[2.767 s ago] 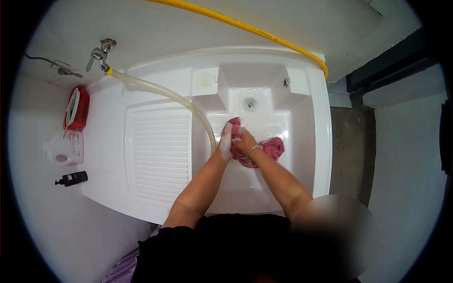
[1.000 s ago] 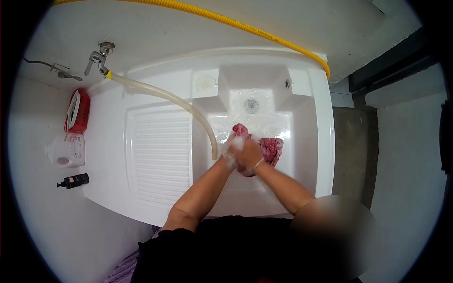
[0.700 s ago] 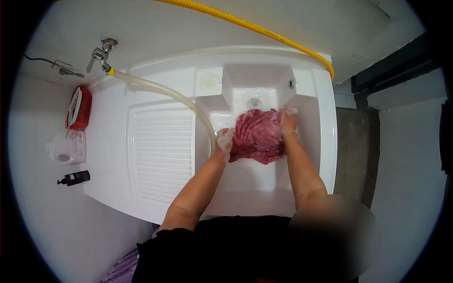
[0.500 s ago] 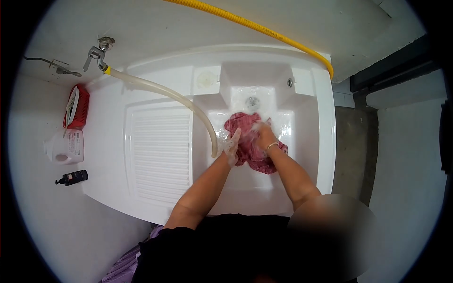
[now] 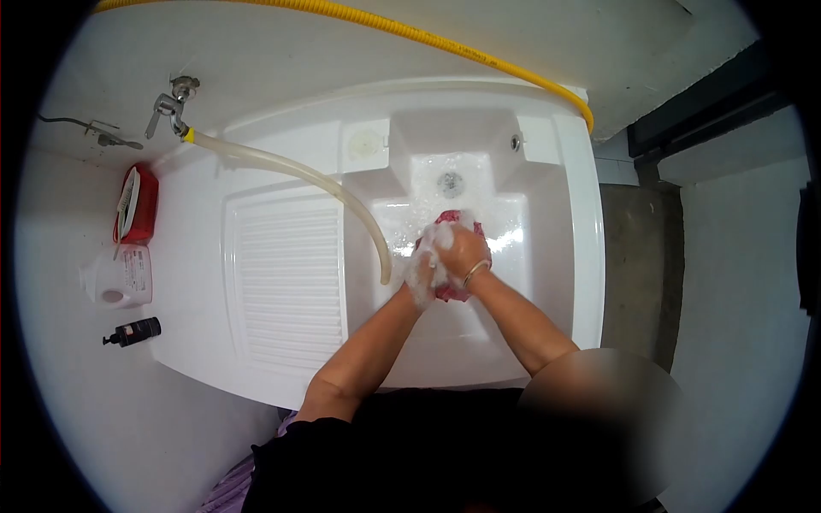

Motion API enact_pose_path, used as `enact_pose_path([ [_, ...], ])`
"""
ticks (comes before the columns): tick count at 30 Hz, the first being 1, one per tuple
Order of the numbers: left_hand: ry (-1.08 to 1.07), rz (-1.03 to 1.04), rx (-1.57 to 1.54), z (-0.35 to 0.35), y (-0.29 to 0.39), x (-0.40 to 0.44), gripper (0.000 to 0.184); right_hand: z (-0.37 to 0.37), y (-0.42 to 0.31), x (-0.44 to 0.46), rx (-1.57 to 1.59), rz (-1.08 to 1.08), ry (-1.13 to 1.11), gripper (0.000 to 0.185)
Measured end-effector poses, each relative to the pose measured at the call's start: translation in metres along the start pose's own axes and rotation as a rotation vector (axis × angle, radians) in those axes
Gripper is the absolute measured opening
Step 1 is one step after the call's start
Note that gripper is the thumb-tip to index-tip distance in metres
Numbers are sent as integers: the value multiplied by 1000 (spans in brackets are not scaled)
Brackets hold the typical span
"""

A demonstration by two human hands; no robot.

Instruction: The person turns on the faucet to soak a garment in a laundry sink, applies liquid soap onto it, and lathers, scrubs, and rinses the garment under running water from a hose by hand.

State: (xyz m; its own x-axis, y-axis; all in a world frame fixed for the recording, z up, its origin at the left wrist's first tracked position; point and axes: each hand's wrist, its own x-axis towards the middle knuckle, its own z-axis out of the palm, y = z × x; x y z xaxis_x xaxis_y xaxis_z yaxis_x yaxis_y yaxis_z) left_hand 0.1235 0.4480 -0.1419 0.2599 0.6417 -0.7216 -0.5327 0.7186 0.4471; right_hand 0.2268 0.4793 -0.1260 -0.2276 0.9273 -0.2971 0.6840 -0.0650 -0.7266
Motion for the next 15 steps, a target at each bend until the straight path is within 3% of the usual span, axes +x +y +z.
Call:
enact_pose_path([
  [2,6,68,67,1,6,1,42,14,-13,-21,-286,-298,273,35],
  [4,-618,-171,-436,3,25,-5,43,28,-12,-21,-292,-341,198,34],
  [5,-625,-168,-433,-7,19,5,43,32,-10,-18,-296,-385,126,33],
  [7,-262,429,493,-36,-7,26,43,23,-7,-6,-300,-429,52,33],
  [8,-183,361,167,-10,-1,3,44,0,-5,11,-160,-150,12,36],
  [9,-182,357,164,0,6,-9,44,-15,1,18,-19,133,-38,41],
  [10,-191,193,122,5,13,-16,43,-14,15,18,-17,139,-43,41],
  [11,-201,31,80,6,17,-19,42,-8,36,22,-33,58,200,43],
  [12,-154,-31,235,-8,13,-6,41,1,58,26,-51,-29,441,47],
  [13,-151,-29,232,-13,16,-10,41,17,88,27,-51,-31,437,47],
  [15,-38,-57,622,-18,22,-18,44,55,138,17,-716,-4,630,53],
])
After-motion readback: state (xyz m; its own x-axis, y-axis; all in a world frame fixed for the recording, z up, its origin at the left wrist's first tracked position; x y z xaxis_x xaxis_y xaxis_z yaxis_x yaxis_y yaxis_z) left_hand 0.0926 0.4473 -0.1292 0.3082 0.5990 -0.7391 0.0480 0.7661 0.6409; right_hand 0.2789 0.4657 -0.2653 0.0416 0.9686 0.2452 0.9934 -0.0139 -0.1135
